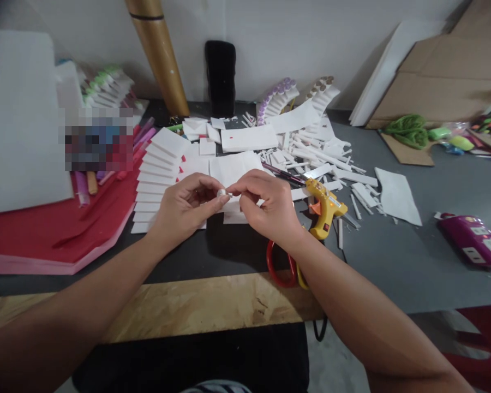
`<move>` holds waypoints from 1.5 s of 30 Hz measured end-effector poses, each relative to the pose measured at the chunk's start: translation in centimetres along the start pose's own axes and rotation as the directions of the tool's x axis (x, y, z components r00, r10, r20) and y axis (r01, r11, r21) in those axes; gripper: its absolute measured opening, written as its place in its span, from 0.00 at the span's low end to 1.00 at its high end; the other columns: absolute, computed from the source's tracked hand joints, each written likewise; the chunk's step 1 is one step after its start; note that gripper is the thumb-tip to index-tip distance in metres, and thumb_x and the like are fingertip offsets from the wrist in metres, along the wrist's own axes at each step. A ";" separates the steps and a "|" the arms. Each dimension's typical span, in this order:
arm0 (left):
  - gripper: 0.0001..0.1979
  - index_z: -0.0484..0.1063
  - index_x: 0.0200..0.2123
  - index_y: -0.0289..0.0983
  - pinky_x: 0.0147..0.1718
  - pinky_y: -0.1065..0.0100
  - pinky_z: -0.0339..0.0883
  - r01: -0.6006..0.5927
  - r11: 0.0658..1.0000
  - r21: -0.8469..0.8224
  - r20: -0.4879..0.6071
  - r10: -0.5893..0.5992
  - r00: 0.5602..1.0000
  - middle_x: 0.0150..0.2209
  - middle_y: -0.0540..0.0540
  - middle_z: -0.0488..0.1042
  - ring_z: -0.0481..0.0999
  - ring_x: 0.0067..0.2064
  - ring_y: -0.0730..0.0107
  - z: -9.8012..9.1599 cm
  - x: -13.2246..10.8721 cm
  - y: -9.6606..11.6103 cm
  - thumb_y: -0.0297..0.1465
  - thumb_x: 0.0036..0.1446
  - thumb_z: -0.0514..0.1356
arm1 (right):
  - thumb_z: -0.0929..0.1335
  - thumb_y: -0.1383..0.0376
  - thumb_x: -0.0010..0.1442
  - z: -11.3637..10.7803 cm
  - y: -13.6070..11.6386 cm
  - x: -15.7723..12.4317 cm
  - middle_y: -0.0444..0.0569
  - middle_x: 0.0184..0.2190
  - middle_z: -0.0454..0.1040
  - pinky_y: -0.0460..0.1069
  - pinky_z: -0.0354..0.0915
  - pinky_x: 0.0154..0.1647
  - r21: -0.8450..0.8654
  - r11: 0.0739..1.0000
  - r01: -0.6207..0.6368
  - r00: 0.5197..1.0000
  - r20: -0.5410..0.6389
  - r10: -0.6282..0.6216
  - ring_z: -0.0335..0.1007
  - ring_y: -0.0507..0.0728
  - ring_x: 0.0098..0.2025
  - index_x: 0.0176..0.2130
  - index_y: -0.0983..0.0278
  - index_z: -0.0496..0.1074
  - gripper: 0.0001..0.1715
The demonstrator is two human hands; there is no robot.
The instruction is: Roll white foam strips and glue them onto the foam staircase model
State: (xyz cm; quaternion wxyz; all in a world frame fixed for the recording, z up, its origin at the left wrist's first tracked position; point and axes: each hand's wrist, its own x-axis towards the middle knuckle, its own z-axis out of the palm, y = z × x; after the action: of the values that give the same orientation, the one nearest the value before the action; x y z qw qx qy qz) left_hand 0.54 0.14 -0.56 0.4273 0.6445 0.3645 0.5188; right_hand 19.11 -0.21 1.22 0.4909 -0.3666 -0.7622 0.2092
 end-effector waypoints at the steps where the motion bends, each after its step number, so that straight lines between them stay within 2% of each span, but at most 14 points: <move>1: 0.08 0.74 0.32 0.38 0.30 0.71 0.69 0.005 1.000 -0.002 0.002 -0.005 1.000 0.30 0.50 0.74 0.73 0.30 0.74 0.0 0.0 0.0 0.34 0.55 0.70 | 0.64 0.77 0.55 0.0 0.0 0.0 0.46 0.30 0.76 0.46 0.66 0.27 -0.004 1.000 0.003 1.000 0.002 -0.003 0.70 0.49 0.26 0.35 0.62 0.82 0.19; 45: 0.06 0.75 0.34 0.35 0.31 0.74 0.68 0.027 1.000 0.006 0.047 -0.027 0.999 0.31 0.50 0.74 0.72 0.31 0.77 -0.2 -0.2 -0.2 0.30 0.57 0.68 | 0.64 0.79 0.56 0.1 0.3 -0.3 0.46 0.30 0.76 0.48 0.62 0.27 -0.007 0.999 -0.046 0.999 0.029 0.046 0.70 0.51 0.28 0.34 0.63 0.82 0.20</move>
State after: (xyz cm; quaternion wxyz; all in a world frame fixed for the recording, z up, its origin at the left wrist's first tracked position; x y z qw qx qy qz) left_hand 0.32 0.09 -0.75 0.4410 0.6528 0.3642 0.4967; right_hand 19.18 -0.21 0.80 0.4737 -0.3826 -0.7611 0.2233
